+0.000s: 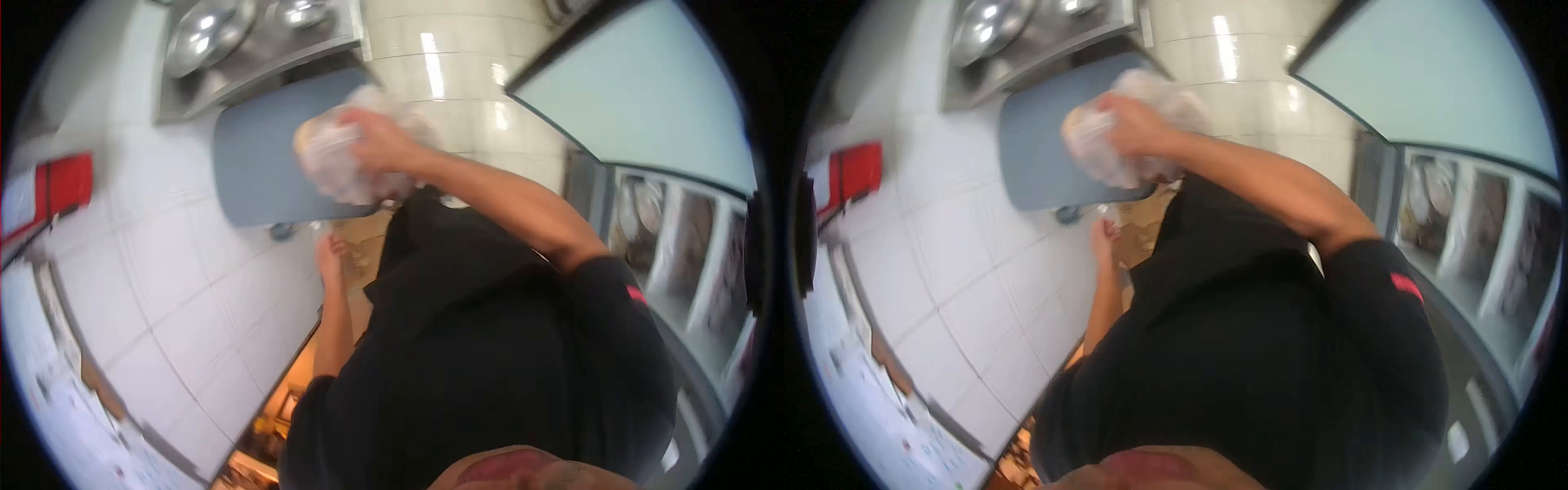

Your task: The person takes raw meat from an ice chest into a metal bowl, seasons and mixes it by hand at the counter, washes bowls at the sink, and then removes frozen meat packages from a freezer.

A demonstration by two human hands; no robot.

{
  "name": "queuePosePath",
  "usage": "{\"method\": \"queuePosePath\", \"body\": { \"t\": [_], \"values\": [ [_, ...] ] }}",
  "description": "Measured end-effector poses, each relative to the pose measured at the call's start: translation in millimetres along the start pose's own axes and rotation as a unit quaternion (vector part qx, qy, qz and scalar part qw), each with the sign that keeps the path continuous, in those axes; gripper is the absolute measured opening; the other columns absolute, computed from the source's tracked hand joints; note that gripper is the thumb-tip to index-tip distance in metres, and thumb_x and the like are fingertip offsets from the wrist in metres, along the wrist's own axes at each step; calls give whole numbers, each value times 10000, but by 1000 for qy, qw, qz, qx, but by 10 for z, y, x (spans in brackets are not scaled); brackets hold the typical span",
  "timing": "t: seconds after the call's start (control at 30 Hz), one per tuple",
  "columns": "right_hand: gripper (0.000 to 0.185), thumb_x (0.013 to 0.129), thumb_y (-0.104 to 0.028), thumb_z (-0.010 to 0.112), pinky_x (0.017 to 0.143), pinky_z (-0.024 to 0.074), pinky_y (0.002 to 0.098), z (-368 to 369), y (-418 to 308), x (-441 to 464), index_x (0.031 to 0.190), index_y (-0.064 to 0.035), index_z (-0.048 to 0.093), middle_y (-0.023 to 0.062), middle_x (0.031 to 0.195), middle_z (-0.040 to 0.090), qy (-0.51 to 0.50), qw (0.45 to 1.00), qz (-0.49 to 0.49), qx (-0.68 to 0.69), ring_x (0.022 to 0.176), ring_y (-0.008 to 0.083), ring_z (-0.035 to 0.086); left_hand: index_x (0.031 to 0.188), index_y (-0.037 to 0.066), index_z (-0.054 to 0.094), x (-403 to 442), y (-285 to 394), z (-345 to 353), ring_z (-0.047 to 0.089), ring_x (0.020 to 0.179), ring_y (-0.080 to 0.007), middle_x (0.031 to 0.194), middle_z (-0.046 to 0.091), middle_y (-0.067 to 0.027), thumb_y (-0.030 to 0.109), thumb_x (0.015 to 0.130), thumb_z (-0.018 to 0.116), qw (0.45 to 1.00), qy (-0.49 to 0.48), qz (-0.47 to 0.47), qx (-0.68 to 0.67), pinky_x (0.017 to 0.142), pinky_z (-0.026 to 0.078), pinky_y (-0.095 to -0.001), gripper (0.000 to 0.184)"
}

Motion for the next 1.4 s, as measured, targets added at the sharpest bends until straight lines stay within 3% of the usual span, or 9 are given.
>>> {"method": "queuePosePath", "body": {
  "t": [0.27, 0.37, 0.43, 0.6, 0.7, 0.9, 1.07, 1.17, 1.4],
  "values": [
    [332, 657, -111, 592, 808, 488, 414, 901, 204, 370, 982, -86, 660, 153, 985, 653, 10, 973, -179, -145, 962, 331, 612, 868, 63, 544, 453, -1246, -757, 538, 640, -146, 741, 533, -38, 256, 930, 483, 910, -351, -217, 48, 555, 436, -270, 212],
    [299, 680, -132, 588, 796, 489, 424, 281, 195, 41, 961, -68, 667, 166, 987, 647, 61, 965, -246, -67, 944, 334, 612, 810, 52, 521, 54, -1075, -524, 560, 672, -171, 750, 548, -67, 229, 914, 483, 867, -330, 28, 371, 559, 430, -296, 208],
    [313, 690, -151, 598, 835, 470, 433, -374, 329, -183, 979, -49, 662, 167, 1034, 632, -109, 968, 81, -209, 997, 349, 576, 797, 41, 517, -101, -787, -316, 569, 691, -189, 778, 564, -89, 213, 903, 484, 767, -267, 207, 546, 559, 428, -314, 205],
    [345, 773, -120, 589, 819, 494, 373, -1975, 2486, -1898, 1112, -55, 596, 148, 1052, 643, 353, 887, 292, 63, 917, 294, 622, 881, 29, 566, 255, -632, 158, 568, 702, -182, 873, 598, -100, 216, 903, 507, 604, -394, 391, 572, 559, 428, -313, 197],
    [477, 755, -214, 683, 806, 500, 355, -2971, 2974, -3344, 1192, -61, 567, 170, 1078, 634, 564, 743, 355, -62, 886, 251, 636, 959, 33, 571, 385, -595, 498, 561, 711, -157, 893, 593, -85, 257, 921, 514, 885, -304, -157, 315, 575, 440, -299, 235],
    [721, 730, -276, 689, 1060, 323, 415, -4208, 2886, -4984, 1337, -17, 400, 265, 1396, 340, 604, 585, 410, -355, 1301, 404, 318, 1011, 53, 548, -279, 489, 1889, 583, 752, -152, 916, 598, -78, 289, 929, 516, 836, -332, -40, 435, 627, 465, -285, 252],
    [596, 764, -242, 632, 1007, 384, 421, -5183, 2640, -4964, 1309, -84, 453, 236, 1339, 434, 495, 514, 438, -546, 1240, 375, 422, 1015, 65, 557, -426, 578, 2509, 593, 794, -169, 955, 610, -75, 276, 927, 521, 852, -306, -83, 417, 663, 471, -297, 231],
    [805, 739, -189, 688, 1041, 291, 530, -5641, 2685, -4795, 1419, -188, 259, 130, 1459, 225, 358, 561, 542, -513, 1320, 347, 288, 1033, 60, 561, -609, 554, 2792, 591, 817, -165, 974, 614, -75, 258, 932, 516, 857, -317, -82, 398, 687, 468, -288, 227],
    [506, 826, -120, 519, 869, 466, 478, -6171, 3520, -5364, 1316, -180, 409, 161, 1237, 529, 266, 583, 616, -459, 1080, 357, 560, 1067, 35, 567, -947, 376, 3154, 601, 818, -165, 990, 624, -89, 243, 934, 515, 839, -320, -72, 434, 672, 474, -275, 253]
  ]
}}
Point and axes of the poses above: each hand's wrist, its own x-axis towards the middle knuckle, its own z-axis out of the palm, y = z × x, the point moved 3 cm from there along x, towards the middle knuckle
